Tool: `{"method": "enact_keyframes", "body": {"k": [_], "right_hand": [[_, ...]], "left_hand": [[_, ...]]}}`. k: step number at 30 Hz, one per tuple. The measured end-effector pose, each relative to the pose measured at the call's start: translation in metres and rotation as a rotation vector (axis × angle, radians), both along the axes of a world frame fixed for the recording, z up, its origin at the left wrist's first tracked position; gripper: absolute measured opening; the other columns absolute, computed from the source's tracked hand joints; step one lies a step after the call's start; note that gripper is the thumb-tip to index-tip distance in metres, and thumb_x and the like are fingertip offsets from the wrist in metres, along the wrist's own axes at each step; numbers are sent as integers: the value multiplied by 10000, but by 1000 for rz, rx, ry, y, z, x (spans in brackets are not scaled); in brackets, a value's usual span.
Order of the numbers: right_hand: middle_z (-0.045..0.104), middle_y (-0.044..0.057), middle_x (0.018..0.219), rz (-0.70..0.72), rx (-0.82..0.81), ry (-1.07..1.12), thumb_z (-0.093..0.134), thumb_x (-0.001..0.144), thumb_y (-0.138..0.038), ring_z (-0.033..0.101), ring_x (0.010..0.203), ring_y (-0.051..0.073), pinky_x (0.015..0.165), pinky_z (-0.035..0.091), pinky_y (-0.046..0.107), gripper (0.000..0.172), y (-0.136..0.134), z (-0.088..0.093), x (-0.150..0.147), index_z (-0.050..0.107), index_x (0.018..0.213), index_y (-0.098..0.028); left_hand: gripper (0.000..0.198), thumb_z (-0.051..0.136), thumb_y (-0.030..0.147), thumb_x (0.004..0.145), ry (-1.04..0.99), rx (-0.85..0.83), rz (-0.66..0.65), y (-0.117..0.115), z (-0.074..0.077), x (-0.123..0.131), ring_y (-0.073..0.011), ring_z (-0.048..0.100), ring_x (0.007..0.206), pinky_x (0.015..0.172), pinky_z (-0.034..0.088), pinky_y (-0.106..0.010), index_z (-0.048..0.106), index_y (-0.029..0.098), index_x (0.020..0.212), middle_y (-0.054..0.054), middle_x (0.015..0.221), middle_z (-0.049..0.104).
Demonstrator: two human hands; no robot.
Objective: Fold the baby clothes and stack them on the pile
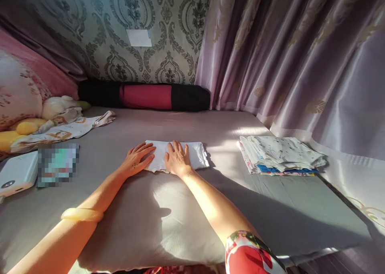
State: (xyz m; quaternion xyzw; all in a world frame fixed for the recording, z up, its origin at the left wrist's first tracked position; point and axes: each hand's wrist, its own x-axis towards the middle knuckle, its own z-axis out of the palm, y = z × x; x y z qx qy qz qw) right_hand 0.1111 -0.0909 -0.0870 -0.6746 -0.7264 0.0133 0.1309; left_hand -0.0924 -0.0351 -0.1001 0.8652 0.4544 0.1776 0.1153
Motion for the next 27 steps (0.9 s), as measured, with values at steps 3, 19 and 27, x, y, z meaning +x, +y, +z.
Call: {"method": "enact_keyframes", "body": {"k": [3,19,27], "right_hand": [[367,144,1571,35,-14,28,322,1038,-337,299,1458,274,1193,184,537,494,0,3,7,412,1489,-155],[422,152,1537,-16,26,38,313,1039,-324,316,1451,284,1197,186,523,497,-10,0,20,419,1488,-138],[325,147,1591,-69,-72,-5,229,1052,-359,227,1494,264,1219,130,510,549,-15,2,58,389,1507,-97]], "left_hand": [[493,394,468,958,33,9,17,0,0,0,-310,347,1450,1157,288,-540,580,287,1377,-39,1518,488],[488,391,457,949,37,9,18,2,0,0,-316,365,1440,1145,309,-548,593,297,1364,-30,1508,501],[502,341,428,951,50,18,20,4,-2,-1,-309,363,1445,1139,322,-545,591,301,1368,-20,1512,494]]}}
